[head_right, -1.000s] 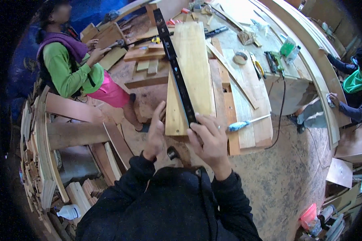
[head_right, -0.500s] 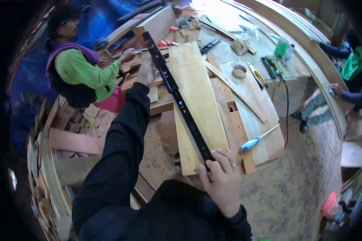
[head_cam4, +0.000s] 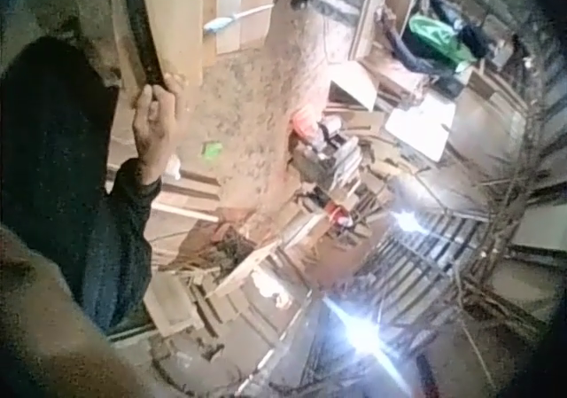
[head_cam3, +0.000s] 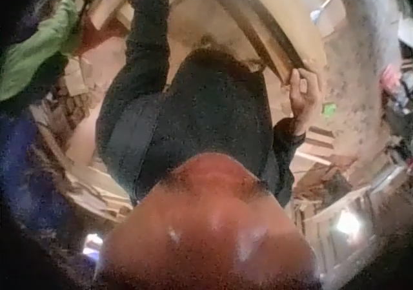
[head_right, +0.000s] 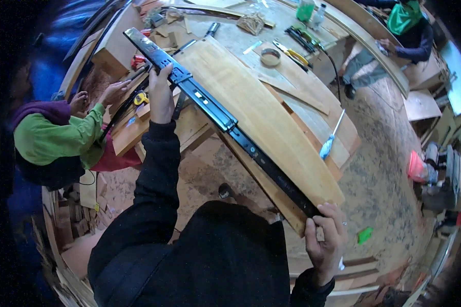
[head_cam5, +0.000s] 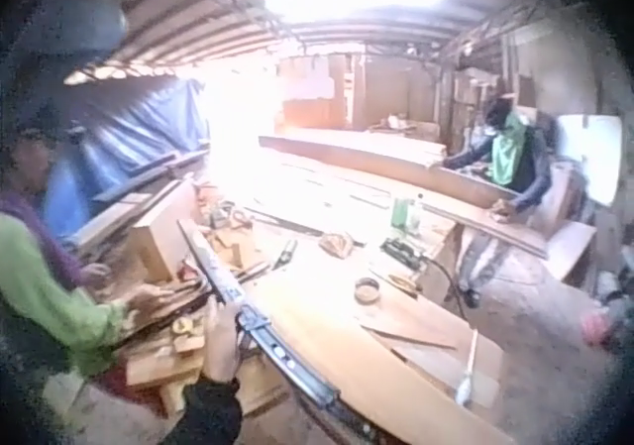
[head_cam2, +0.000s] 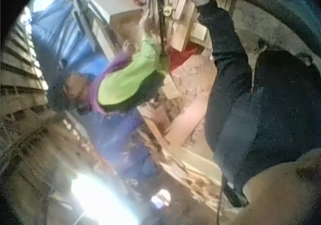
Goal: Measure and screw drawer slides onto wooden furniture panels using a screwdriver and level.
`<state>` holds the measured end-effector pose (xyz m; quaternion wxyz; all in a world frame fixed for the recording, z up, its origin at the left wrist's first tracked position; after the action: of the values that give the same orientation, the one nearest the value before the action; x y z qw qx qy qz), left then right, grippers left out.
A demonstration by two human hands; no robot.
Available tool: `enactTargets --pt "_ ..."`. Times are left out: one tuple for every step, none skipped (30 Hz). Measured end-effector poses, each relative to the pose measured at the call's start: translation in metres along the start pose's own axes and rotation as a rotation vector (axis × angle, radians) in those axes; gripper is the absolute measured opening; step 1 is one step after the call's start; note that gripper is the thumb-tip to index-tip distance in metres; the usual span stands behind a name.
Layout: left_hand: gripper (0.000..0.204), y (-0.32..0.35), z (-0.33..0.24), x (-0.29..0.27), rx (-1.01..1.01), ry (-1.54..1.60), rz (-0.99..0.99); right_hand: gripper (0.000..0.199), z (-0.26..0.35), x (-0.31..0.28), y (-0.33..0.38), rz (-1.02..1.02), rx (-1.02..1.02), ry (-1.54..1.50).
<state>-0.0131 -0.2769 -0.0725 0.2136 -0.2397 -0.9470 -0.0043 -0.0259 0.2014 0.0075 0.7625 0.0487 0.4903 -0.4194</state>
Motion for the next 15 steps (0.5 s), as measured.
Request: enactTargets --pt "0.026 -0.007 0.003 0.0 0.016 -0.074 0.013 0.012 0.003 0.001 0.006 -0.046 0.011 0.005" --pt "0.034 -0.014 0.011 -0.003 0.02 -0.091 0.072 0.011 0.006 0.002 0.01 -0.067 0.055 -0.023" --pt "0.034 -0.023 0.017 -0.006 0.006 -0.09 0.095 0.011 0.009 0.005 0.012 -0.077 0.078 -0.015" --pt "0.038 -0.027 0.021 -0.006 0.036 -0.153 0.075 0.012 0.011 0.008 0.013 -0.095 0.058 -0.02" --pt "0.041 -0.031 0.024 -0.006 0.068 -0.216 0.054 0.012 0.013 0.011 0.014 -0.113 0.038 -0.026" --pt "0.043 -0.034 0.023 -0.004 0.082 -0.253 0.056 0.014 0.014 0.013 0.015 -0.127 0.024 -0.02" --pt "0.042 -0.036 0.023 -0.005 0.074 -0.276 0.078 0.014 0.014 0.015 0.017 -0.132 0.042 -0.015" --pt "0.042 -0.037 0.023 -0.003 0.09 -0.294 0.071 0.014 0.013 0.017 0.019 -0.155 0.036 -0.056" --pt "0.042 -0.039 0.023 -0.001 0.108 -0.313 0.061 0.014 0.012 0.018 0.019 -0.179 0.028 -0.1" --pt "0.053 -0.041 0.02 -0.001 0.091 -0.352 0.083 0.014 0.014 0.019 0.017 -0.187 0.026 -0.117" --pt "0.053 -0.039 0.019 0.0 0.094 -0.359 0.089 0.014 0.015 0.019 0.016 -0.193 0.032 -0.123" --pt "0.06 -0.037 0.017 -0.001 0.14 -0.506 0.031 0.013 0.016 0.018 0.015 -0.173 0.029 -0.113" --pt "0.068 -0.033 0.014 0.001 0.189 -0.65 -0.032 0.013 0.015 0.017 0.014 -0.153 0.021 -0.103" --pt "0.068 -0.03 0.01 0.003 0.199 -0.658 -0.033 0.013 0.018 0.019 0.014 -0.157 0.018 -0.098" --pt "0.072 -0.028 0.006 0.005 0.238 -0.726 -0.026 0.013 0.016 0.021 0.015 -0.161 0.015 -0.111"
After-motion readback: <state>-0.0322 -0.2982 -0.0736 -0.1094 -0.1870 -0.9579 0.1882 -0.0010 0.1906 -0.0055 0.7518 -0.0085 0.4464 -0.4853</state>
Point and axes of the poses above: each hand's wrist, its own y-axis away from the middle knuckle, its own x-axis out of the palm, z = x × y, the point moved 2 cm from there along -y, towards the middle knuckle, and after that the axes turned 7 degrees about -x, right-handed, at the moved point
